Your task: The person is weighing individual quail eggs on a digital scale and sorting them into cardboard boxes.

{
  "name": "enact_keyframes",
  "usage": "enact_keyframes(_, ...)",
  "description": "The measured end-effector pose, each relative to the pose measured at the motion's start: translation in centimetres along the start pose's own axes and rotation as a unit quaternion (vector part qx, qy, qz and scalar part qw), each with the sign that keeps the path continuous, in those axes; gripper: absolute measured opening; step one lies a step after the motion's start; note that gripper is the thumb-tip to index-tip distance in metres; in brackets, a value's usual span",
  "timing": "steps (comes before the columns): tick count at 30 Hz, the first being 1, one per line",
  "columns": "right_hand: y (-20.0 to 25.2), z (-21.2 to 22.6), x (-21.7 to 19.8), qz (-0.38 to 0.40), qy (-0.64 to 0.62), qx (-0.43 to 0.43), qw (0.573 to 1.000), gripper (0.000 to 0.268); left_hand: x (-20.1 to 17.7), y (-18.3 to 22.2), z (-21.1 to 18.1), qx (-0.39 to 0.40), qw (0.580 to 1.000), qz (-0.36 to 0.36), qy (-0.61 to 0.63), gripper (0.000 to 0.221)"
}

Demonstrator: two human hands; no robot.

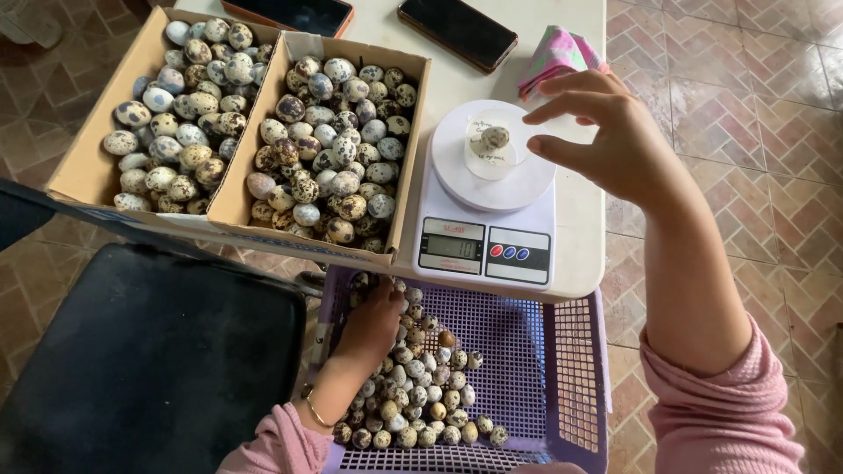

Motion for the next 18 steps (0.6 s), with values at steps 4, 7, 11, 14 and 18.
enact_keyframes(4,0.4,-0.4,0.1,0.009,-0.004,0.016,1.0,0.025,-0.5,-0.2,-0.4,-0.002,1.0,0.01,0.001,0.029)
enact_keyframes(7,0.4,-1.0,0.3,0.013,-0.002,0.029,0.999,0.025,-0.7,-0.1,-0.6,-0.021,0.999,0.038,0.013,0.024)
enact_keyframes(11,0.5,-1.0,0.3,0.009,-0.012,0.041,0.999,0.026,-0.5,-0.3,-0.3,-0.005,1.0,0.017,0.003,0.022)
enact_keyframes(14,0.4,-0.9,0.4,0.011,-0.004,0.036,0.999,0.026,0.4,0.1,0.1,0.008,1.0,-0.015,0.011,0.019)
enact_keyframes(18,0.9,-0.6,-0.2,0.004,0.011,0.033,0.999,0.029,0.3,-0.4,0.3,0.059,0.997,-0.051,-0.004,0.021)
Point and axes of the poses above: each hand's wrist, its own y-axis away from the middle knuckle, its own x-axis out of the palm, z = x × y, the point moved 8 cm from there along -y, towards the middle knuckle, and after that the axes turned 9 degrees about x, right-handed, at the moved point
